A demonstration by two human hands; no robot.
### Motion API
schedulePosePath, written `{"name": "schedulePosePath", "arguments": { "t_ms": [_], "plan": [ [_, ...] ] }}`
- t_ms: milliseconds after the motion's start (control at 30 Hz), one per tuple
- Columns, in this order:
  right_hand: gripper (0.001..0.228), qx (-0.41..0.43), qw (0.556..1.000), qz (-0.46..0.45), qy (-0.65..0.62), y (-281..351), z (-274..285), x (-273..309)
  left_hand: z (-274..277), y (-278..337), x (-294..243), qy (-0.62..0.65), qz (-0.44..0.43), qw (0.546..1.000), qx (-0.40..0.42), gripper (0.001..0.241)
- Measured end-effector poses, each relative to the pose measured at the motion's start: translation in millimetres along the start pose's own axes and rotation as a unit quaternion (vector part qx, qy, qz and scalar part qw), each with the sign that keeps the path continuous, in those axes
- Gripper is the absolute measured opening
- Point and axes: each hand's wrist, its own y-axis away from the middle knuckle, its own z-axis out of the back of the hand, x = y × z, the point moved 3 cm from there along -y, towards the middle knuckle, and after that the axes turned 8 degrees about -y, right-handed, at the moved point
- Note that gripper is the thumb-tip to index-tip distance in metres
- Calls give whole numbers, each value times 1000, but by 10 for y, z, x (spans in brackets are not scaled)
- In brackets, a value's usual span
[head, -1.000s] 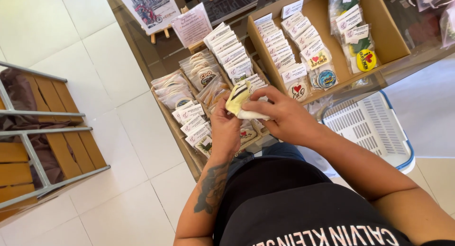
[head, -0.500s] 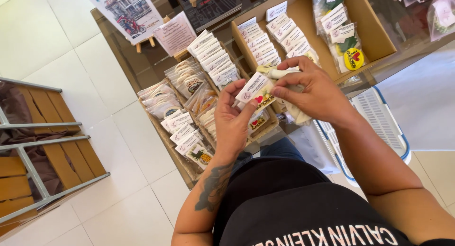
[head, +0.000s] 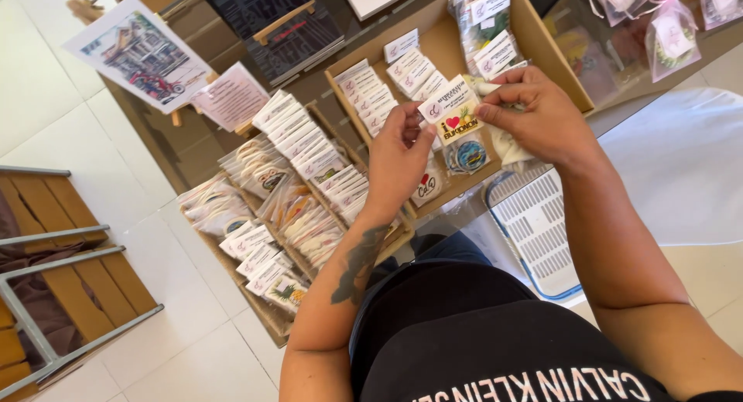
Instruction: Organizing and tidying small packaged souvenir patches in a display box at a store.
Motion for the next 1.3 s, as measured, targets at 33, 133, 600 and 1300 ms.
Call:
{"name": "schedulePosePath", "arguments": {
  "t_ms": [33, 133, 600, 1300],
  "plan": [
    [16, 1, 1000, -2, 1, -60, 18, -103, -28, -29, -91, 1, 2, 1000, 1, 34],
    [18, 25, 997, -59, 34, -214, 21, -424, -160, -146, -196, -202, -15, 979, 27, 45],
    [18, 105, 956, -144, 235, -500, -332, -716, -509, -389, 262, -531, -78, 843, 30, 37],
    [41, 81, 992, 68, -67, 322, -655, 855, 504, 669, -196, -442, -197, 871, -84, 34]
  ]
}}
